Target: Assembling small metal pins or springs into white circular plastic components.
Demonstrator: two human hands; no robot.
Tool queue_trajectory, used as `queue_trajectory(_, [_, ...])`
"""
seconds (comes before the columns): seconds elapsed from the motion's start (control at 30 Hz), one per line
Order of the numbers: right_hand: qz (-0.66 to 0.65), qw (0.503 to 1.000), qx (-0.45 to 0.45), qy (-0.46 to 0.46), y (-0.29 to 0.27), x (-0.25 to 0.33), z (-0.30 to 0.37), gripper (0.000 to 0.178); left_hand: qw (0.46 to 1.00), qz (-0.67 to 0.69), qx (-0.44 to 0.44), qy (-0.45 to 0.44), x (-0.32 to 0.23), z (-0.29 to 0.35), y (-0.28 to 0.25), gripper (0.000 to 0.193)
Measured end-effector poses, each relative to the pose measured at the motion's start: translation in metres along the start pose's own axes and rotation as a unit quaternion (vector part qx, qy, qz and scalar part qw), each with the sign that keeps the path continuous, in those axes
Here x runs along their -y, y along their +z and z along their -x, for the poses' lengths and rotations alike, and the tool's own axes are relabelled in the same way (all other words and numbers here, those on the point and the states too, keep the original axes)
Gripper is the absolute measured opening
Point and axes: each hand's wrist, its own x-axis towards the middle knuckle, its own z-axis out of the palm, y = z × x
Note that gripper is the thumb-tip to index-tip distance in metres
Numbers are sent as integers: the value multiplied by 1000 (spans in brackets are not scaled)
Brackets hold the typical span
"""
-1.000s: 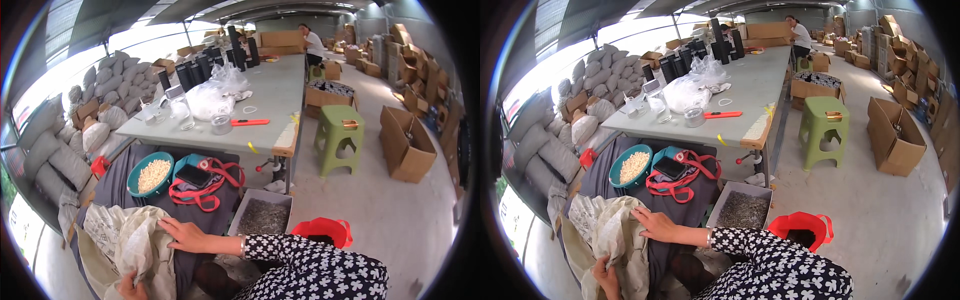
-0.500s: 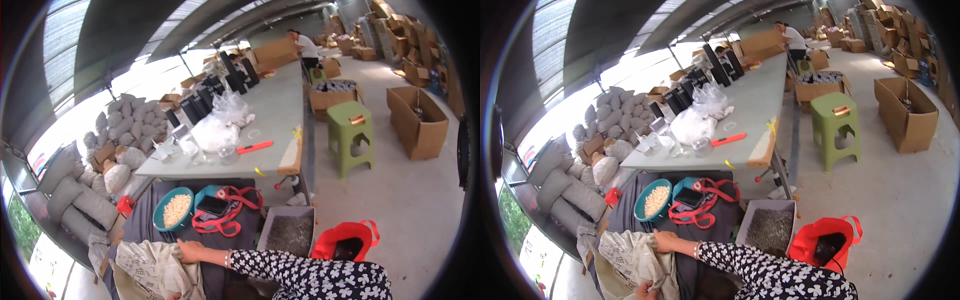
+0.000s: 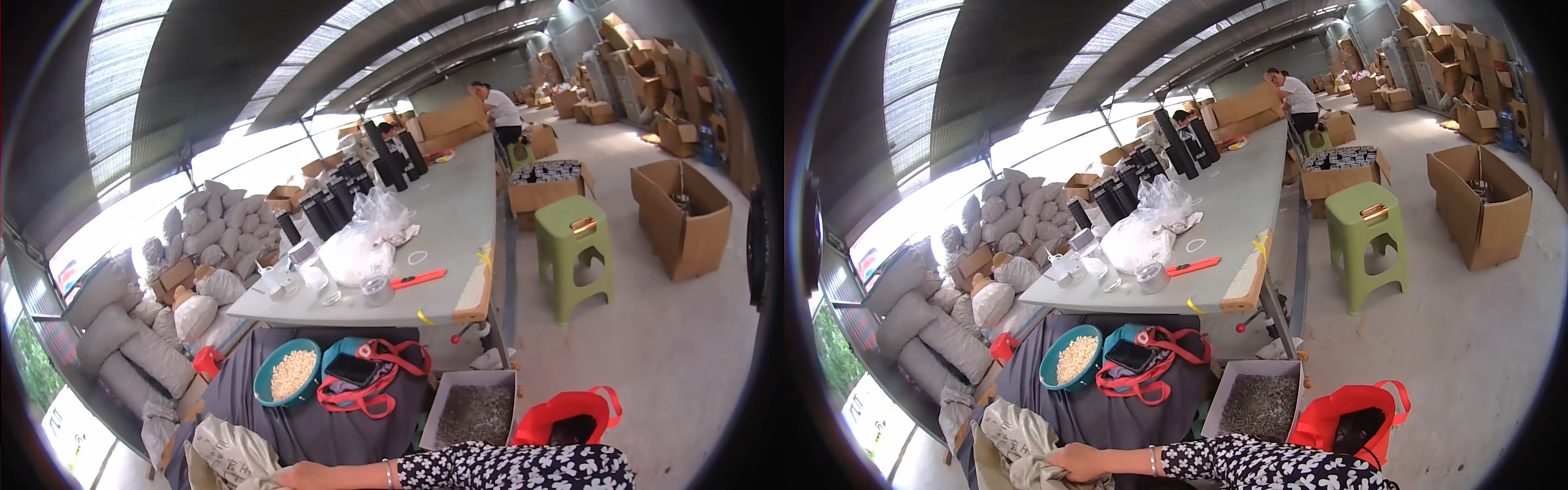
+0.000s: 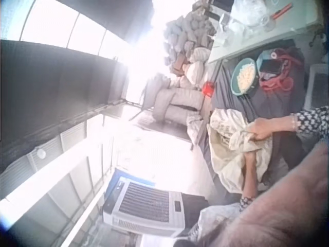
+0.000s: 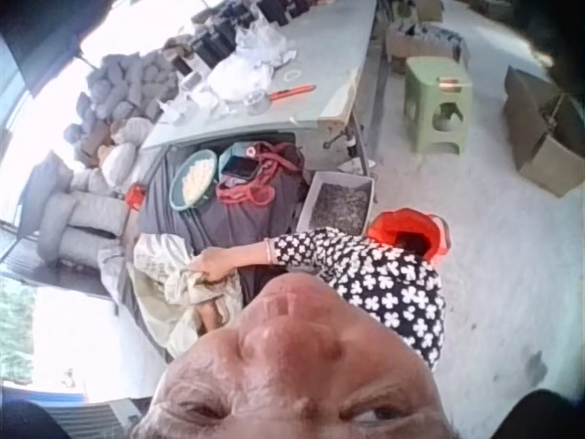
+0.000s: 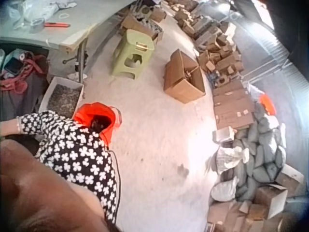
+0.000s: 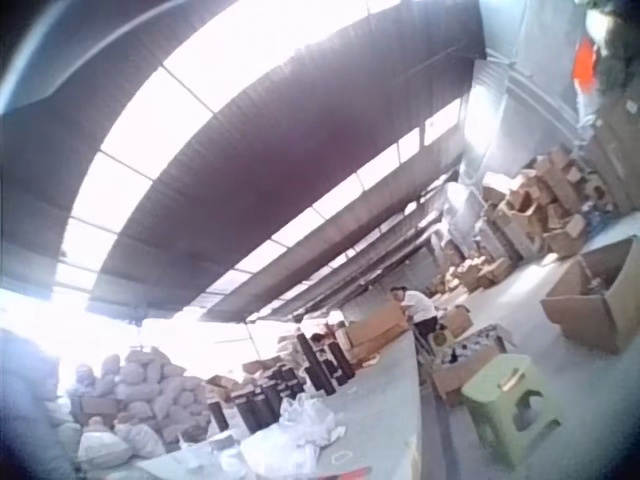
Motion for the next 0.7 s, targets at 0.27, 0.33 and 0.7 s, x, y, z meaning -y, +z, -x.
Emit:
queue_trajectory(0.27, [-104, 983, -4, 153, -19, -9, 48, 43, 999, -14, 24, 20, 6, -3, 3, 21])
queue_trajectory(0.33, [-90, 979, -84, 161, -9, -25, 59, 48, 998, 32, 38, 33, -21, 8, 17, 19])
queue_trajectory(0.7, [-138, 965, -104, 197, -6, -38, 60, 48, 998, 19, 33, 42, -52, 26, 21, 17])
